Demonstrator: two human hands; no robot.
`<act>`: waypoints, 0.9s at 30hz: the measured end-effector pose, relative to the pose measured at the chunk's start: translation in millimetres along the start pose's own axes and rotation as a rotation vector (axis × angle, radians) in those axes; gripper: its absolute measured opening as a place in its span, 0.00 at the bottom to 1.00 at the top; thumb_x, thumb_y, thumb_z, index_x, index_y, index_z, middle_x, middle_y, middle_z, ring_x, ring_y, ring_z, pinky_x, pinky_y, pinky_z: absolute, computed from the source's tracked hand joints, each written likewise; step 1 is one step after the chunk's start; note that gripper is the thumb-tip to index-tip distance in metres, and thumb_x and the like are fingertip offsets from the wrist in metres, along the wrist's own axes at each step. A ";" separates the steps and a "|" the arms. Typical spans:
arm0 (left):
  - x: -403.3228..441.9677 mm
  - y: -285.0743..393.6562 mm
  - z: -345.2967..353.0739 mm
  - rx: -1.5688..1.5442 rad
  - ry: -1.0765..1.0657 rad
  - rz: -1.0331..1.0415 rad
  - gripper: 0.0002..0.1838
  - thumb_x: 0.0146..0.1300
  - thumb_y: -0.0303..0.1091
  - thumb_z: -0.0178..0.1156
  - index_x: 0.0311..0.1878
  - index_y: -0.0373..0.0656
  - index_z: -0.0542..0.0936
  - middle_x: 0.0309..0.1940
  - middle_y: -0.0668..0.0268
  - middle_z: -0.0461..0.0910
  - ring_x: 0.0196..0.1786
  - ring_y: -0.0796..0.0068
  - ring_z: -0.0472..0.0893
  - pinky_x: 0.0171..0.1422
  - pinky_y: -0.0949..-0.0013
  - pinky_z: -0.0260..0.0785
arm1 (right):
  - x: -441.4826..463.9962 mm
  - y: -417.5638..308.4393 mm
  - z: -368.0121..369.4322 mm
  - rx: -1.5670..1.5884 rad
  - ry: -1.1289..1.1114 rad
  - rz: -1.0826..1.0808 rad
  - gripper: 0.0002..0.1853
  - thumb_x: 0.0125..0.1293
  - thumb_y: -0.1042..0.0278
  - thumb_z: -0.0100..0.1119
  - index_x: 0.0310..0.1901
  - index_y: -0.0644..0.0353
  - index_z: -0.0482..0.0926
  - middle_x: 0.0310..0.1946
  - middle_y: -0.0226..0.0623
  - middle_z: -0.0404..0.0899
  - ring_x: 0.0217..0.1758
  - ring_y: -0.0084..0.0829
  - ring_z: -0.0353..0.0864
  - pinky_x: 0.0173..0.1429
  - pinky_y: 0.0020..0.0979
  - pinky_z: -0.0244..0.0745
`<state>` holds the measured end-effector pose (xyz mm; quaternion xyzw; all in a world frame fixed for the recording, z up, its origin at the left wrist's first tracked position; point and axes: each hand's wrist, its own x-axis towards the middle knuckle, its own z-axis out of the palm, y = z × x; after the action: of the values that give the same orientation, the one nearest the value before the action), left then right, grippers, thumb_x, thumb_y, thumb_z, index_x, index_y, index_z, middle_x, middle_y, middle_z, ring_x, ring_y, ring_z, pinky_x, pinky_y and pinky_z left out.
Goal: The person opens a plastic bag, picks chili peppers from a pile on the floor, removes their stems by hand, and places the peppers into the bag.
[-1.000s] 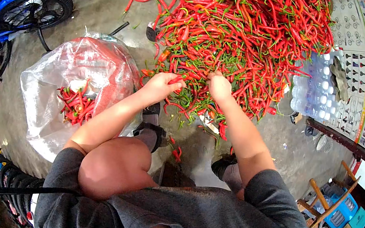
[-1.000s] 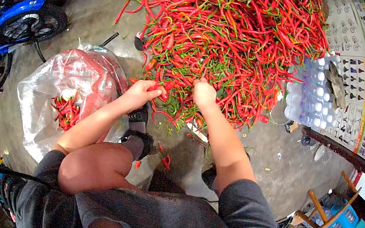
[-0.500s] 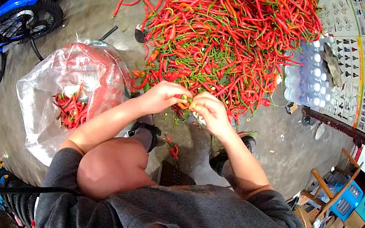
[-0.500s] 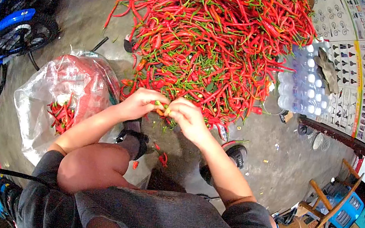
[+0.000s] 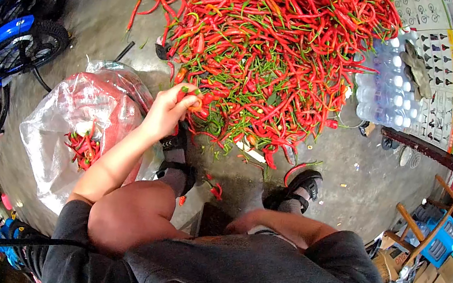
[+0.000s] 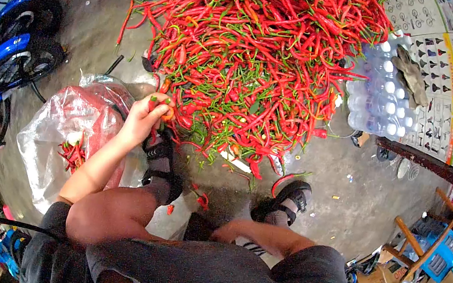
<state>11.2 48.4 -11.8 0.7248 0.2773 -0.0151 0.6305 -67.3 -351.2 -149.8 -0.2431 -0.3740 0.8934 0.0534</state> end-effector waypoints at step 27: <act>-7.2 37.3 -7.5 -0.410 0.121 0.038 0.04 0.64 0.24 0.46 0.42 0.40 0.69 0.33 0.71 0.69 0.35 0.81 0.72 0.44 0.74 0.69 | -298.0 -125.9 -243.3 -0.555 1.579 0.850 0.21 0.56 0.49 0.56 0.36 0.62 0.80 0.34 0.47 0.80 0.42 0.44 0.79 0.44 0.41 0.74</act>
<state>18.3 50.7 26.2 0.5863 0.2980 0.0970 0.7470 298.3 -187.5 -91.3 -0.8992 -0.3091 0.2933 -0.0992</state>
